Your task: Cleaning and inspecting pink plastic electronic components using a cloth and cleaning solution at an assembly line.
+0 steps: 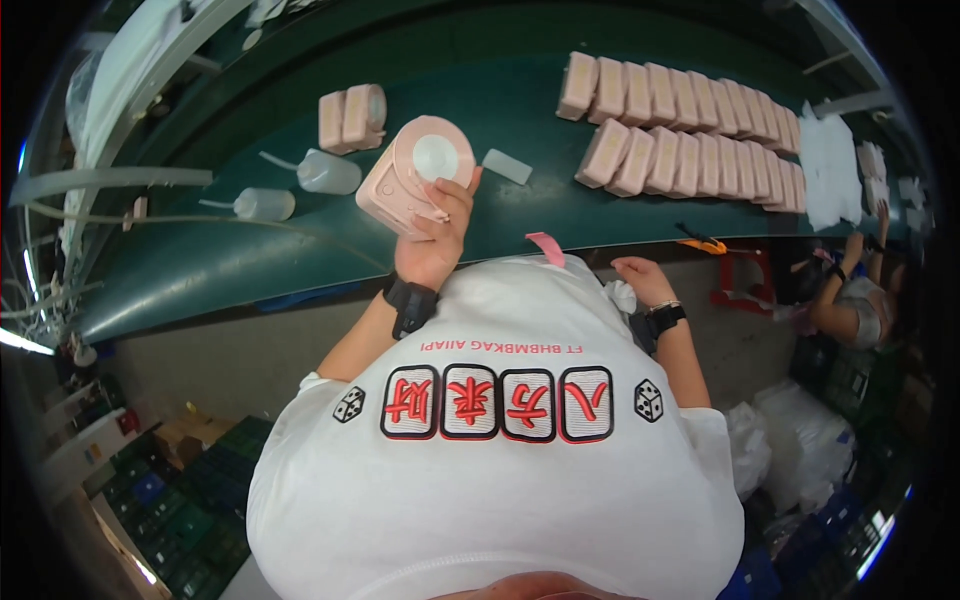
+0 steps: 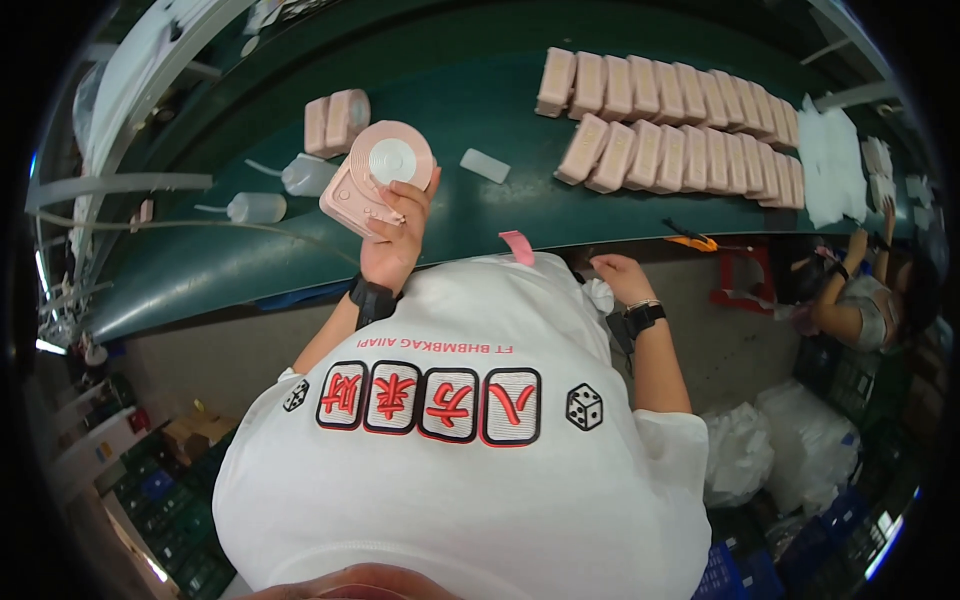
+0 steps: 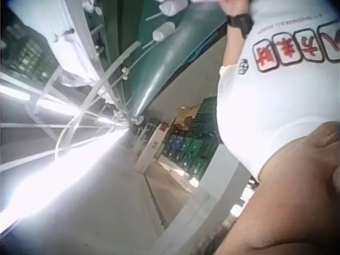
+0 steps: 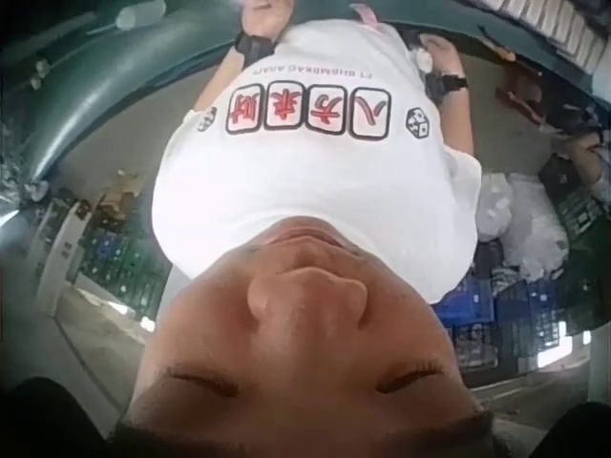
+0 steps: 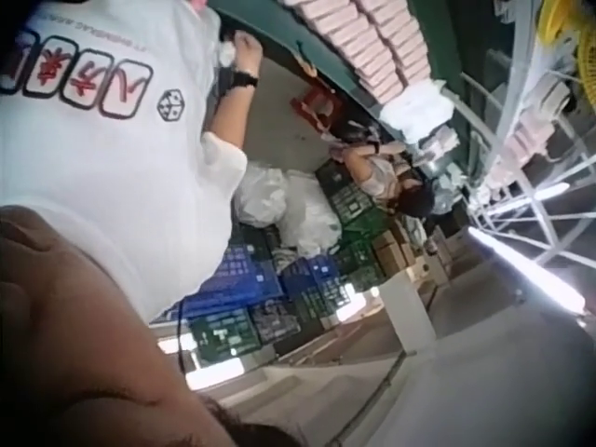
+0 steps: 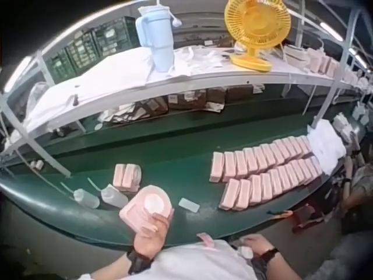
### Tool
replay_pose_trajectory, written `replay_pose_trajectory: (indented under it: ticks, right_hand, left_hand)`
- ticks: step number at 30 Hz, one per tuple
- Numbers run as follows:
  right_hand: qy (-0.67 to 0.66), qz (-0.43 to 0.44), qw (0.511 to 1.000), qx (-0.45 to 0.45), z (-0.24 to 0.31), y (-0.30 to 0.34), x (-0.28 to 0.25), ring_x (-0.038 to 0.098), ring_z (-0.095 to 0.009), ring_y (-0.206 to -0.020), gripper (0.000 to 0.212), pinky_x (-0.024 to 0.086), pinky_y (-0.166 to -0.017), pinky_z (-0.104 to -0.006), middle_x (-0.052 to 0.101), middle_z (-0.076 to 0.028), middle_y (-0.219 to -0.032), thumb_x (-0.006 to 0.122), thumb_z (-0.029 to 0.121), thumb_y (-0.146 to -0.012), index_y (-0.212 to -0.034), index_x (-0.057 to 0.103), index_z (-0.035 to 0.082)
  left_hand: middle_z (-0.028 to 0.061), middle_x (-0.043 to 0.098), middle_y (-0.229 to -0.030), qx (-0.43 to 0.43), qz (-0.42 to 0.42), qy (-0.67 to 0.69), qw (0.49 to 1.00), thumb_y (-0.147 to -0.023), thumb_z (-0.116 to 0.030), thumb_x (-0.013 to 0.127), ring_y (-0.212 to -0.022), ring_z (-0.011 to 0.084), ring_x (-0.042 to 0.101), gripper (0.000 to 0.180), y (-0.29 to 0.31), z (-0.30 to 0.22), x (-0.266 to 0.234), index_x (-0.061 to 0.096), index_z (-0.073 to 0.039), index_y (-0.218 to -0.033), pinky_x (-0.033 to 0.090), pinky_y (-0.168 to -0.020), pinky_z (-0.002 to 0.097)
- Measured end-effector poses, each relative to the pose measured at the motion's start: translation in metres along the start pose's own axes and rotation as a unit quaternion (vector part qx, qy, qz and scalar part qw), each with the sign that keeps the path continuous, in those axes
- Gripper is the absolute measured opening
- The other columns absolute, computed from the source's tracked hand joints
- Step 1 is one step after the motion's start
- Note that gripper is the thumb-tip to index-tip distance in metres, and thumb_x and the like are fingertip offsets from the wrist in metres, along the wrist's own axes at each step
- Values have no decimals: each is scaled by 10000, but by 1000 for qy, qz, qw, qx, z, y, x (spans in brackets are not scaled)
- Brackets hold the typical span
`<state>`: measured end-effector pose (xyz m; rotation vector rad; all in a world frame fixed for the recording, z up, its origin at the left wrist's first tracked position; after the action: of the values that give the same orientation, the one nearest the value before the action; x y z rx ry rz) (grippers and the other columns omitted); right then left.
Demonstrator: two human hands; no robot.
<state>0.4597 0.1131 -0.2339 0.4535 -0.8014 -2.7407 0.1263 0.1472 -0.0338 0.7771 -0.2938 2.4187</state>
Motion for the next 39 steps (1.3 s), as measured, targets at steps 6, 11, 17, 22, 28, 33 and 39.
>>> replay_pose_trajectory:
  ticks: [6,11,17,22,28,33,39]
  right_hand:
    - [-230,-345,888,201,-202,11,-102,659,-203,-849,201,523,-743,-304,688,-122,-960,557,75,-878,-1016,685,6]
    - [-280,-219,928,113,-135,-4,-98,647,-167,-825,191,512,-704,-309,693,-92,-876,603,119,-898,-1037,690,22]
    - [-249,28,966,-58,79,0,-53,636,-142,-970,298,474,-882,-260,702,-95,-1009,636,154,-937,-1184,630,-12]
    - [-261,27,953,-154,154,5,-113,614,-139,-1051,378,466,-939,-274,676,-90,-1116,661,133,-916,-1248,584,-33]
    - [-264,-16,946,-189,156,17,-208,604,-116,-1017,397,473,-907,-260,666,-58,-1101,708,94,-866,-1224,592,-33]
    - [-258,-172,923,-228,125,57,-319,606,-94,-943,358,487,-834,-240,667,-35,-1051,727,65,-839,-1166,611,-25]
    - [-85,-497,838,-208,40,84,-521,635,-151,-865,344,511,-775,-296,684,-83,-990,746,125,-818,-1111,619,-3]
  left_hand:
    - [124,602,-1157,182,-296,-150,925,-979,-313,473,-1079,265,601,456,-4,-96,-64,467,-77,-1369,523,-860,399]
    - [109,574,-1277,234,-372,-342,831,-991,-336,492,-1136,258,577,408,-21,-97,-94,533,-75,-1302,472,-958,417]
    - [73,577,-1301,169,-346,-555,737,-990,-354,528,-1186,244,549,453,-67,-47,-62,456,-142,-1383,424,-1013,458]
    - [67,537,-1345,66,-257,-715,647,-957,-275,614,-1234,238,518,523,-187,6,-105,406,-102,-1404,414,-1036,411]
    - [87,515,-1346,49,-172,-840,513,-918,-160,658,-1237,212,506,542,-288,81,-150,406,-64,-1388,412,-1041,369]
    - [83,542,-1314,3,-105,-889,446,-911,-110,642,-1201,180,531,499,-329,116,-184,435,-54,-1362,434,-1006,336]
    - [51,628,-1191,-63,-203,-848,485,-920,-116,629,-1067,144,599,367,-311,98,-196,526,-60,-1268,470,-915,290]
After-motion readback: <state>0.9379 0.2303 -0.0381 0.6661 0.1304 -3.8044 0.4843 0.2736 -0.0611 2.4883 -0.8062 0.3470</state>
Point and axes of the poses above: each hand's wrist, its own y-axis away from the middle knuckle, its own x-axis out of the palm, z = x × y, the point moved 8 cm from there along -y, towards the middle knuckle
